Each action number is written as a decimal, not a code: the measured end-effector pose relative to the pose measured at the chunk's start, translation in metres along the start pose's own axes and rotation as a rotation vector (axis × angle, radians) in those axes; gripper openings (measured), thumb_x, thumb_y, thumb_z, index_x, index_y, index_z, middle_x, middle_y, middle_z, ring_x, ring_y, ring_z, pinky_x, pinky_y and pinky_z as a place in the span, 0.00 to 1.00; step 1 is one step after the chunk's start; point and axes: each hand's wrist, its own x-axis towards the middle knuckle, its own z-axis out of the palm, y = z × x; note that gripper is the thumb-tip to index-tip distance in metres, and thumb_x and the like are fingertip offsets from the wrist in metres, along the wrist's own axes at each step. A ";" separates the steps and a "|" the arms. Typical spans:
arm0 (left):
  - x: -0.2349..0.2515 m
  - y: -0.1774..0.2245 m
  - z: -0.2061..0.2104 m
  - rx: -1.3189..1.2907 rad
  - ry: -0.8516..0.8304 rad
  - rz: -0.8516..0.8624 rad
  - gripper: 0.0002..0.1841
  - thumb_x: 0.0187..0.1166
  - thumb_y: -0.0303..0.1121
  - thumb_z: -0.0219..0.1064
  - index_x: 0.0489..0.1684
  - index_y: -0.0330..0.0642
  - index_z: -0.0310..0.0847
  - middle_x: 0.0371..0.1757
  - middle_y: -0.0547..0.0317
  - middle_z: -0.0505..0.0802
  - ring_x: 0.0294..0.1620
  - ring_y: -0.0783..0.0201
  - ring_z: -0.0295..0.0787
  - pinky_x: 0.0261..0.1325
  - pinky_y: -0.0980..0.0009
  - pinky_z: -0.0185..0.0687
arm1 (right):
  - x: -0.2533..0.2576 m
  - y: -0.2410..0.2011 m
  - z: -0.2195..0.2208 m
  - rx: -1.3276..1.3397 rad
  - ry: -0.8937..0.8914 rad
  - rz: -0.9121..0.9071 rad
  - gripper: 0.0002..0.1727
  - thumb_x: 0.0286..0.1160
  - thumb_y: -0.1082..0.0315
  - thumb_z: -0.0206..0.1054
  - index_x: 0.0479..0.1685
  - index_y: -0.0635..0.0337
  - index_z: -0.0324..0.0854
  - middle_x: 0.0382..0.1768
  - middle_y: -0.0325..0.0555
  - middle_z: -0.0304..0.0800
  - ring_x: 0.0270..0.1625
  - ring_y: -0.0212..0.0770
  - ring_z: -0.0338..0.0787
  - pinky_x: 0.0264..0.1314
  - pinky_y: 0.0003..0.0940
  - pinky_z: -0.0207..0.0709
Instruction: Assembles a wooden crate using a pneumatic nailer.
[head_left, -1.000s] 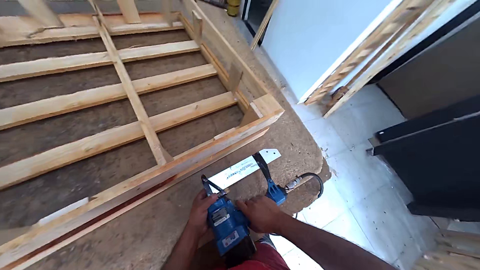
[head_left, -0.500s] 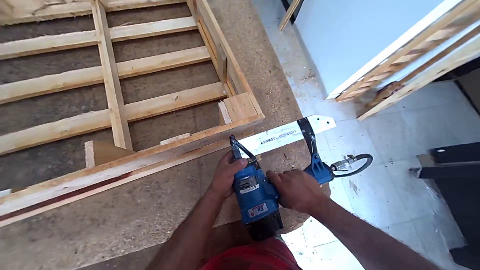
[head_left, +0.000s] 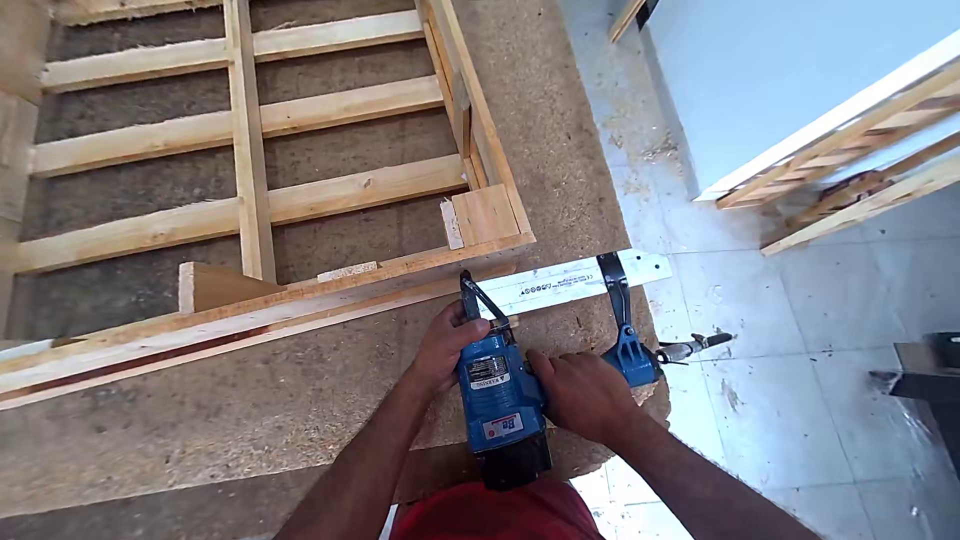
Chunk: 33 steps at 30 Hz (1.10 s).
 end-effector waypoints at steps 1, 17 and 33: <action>0.002 -0.001 0.000 -0.004 0.005 -0.005 0.31 0.63 0.34 0.79 0.67 0.39 0.74 0.48 0.43 0.93 0.43 0.54 0.95 0.48 0.56 0.93 | 0.001 0.001 0.000 -0.008 -0.007 0.001 0.26 0.64 0.58 0.73 0.64 0.53 0.78 0.31 0.44 0.91 0.37 0.49 0.94 0.40 0.48 0.85; 0.030 -0.063 -0.047 -0.061 -0.044 -0.150 0.31 0.67 0.33 0.76 0.72 0.41 0.71 0.51 0.42 0.93 0.48 0.53 0.95 0.53 0.54 0.92 | 0.025 0.002 0.056 0.071 -0.272 0.058 0.21 0.76 0.63 0.65 0.68 0.55 0.73 0.39 0.51 0.91 0.45 0.55 0.94 0.49 0.55 0.85; 0.032 0.023 -0.044 0.928 -0.078 -0.370 0.31 0.80 0.48 0.70 0.80 0.44 0.72 0.62 0.51 0.92 0.60 0.58 0.91 0.67 0.53 0.87 | 0.045 0.006 0.082 0.074 0.042 0.044 0.23 0.66 0.69 0.70 0.64 0.57 0.80 0.30 0.48 0.91 0.35 0.52 0.94 0.38 0.49 0.86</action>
